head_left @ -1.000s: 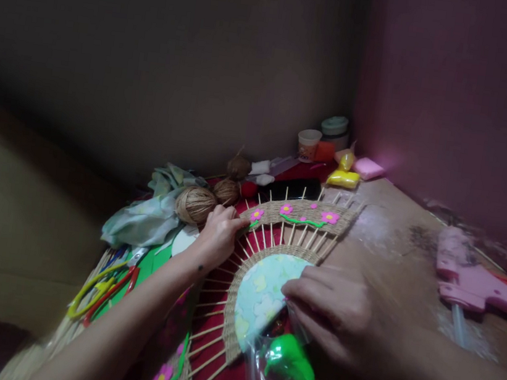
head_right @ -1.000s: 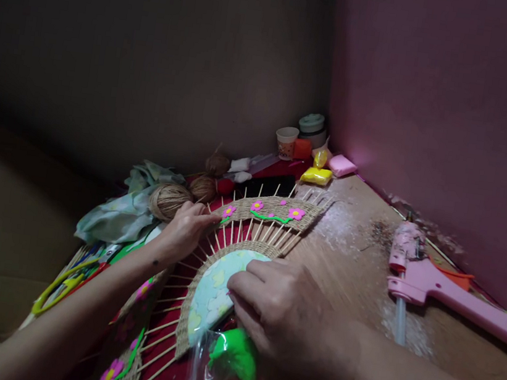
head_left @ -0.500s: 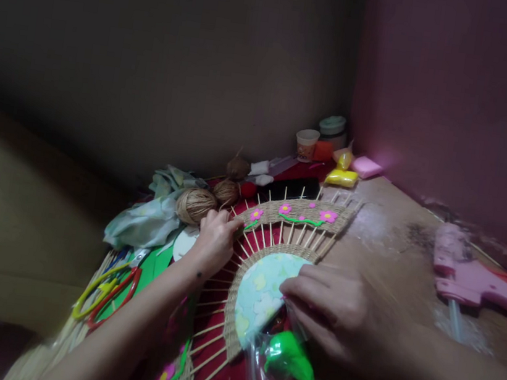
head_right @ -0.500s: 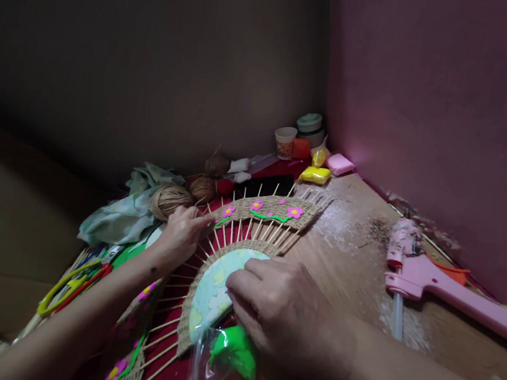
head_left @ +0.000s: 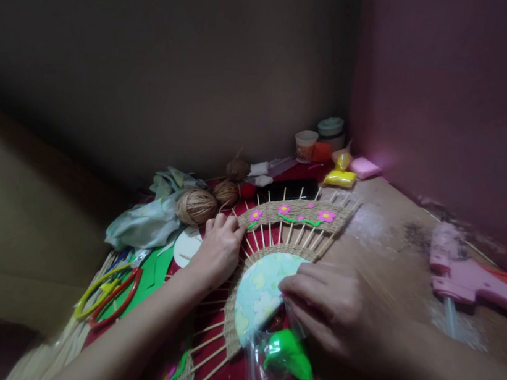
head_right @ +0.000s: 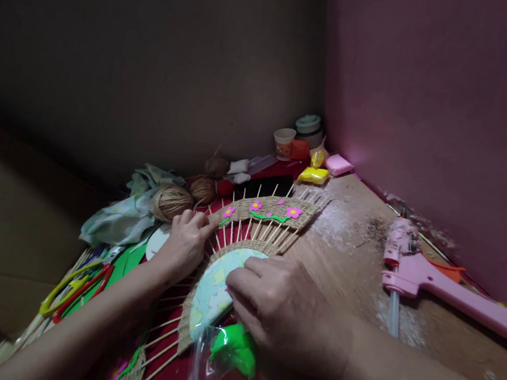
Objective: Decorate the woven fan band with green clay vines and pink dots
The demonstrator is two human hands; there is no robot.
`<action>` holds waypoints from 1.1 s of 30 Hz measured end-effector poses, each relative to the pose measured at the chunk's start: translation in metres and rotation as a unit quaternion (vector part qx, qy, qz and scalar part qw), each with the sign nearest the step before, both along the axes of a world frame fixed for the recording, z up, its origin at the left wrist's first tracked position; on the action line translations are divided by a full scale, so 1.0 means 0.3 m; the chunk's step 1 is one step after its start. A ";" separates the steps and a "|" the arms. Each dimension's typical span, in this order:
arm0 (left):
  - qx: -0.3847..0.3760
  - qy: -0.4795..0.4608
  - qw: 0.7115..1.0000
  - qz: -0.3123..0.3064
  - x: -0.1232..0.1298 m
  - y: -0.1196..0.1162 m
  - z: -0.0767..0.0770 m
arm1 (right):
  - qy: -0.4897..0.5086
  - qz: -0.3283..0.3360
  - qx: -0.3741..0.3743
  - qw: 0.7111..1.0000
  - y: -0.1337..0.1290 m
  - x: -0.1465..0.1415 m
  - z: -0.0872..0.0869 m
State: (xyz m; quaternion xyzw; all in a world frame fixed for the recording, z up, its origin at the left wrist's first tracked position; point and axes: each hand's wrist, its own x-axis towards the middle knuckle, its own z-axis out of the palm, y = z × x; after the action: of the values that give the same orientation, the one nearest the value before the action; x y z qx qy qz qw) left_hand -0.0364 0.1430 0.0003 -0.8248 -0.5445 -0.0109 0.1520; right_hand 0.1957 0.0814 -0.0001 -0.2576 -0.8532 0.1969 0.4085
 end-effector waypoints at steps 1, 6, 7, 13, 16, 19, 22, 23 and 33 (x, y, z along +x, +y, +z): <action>0.004 -0.003 1.000 0.004 -0.004 0.002 0.006 | 0.005 -0.001 -0.005 1.000 0.000 0.001 -0.001; 0.048 -0.047 0.997 0.041 -0.024 -0.010 0.076 | 0.045 -0.009 -0.118 0.992 -0.002 0.002 0.014; 0.047 -0.060 0.996 0.041 -0.021 -0.026 0.096 | 0.058 -0.006 -0.153 0.987 -0.002 0.002 0.021; -0.118 -0.372 0.920 -0.029 0.057 -0.196 0.185 | 0.173 0.077 -0.400 0.897 0.013 0.002 0.062; -0.148 -0.424 0.892 -0.059 0.103 -0.263 0.197 | 0.203 0.120 -0.499 0.834 0.018 0.004 0.064; -0.119 -0.407 0.900 -0.099 0.139 -0.293 0.189 | 0.202 0.129 -0.534 0.811 0.018 0.005 0.055; -0.070 -0.377 0.912 -0.144 0.165 -0.300 0.177 | 0.173 0.141 -0.522 0.823 0.015 0.008 0.051; -0.059 -0.368 0.915 -0.155 0.171 -0.301 0.175 | 0.165 0.149 -0.518 0.826 0.013 0.009 0.051; 0.088 -0.239 0.932 -0.259 0.182 -0.305 0.152 | 0.168 0.246 -0.564 0.770 0.026 0.011 0.056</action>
State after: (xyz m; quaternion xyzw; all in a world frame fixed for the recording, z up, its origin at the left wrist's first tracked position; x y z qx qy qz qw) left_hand 0.0183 0.0515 0.0458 -0.8936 -0.3292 -0.2941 0.0815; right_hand 0.1989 0.0891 0.0167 -0.1857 -0.5409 0.7766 0.2645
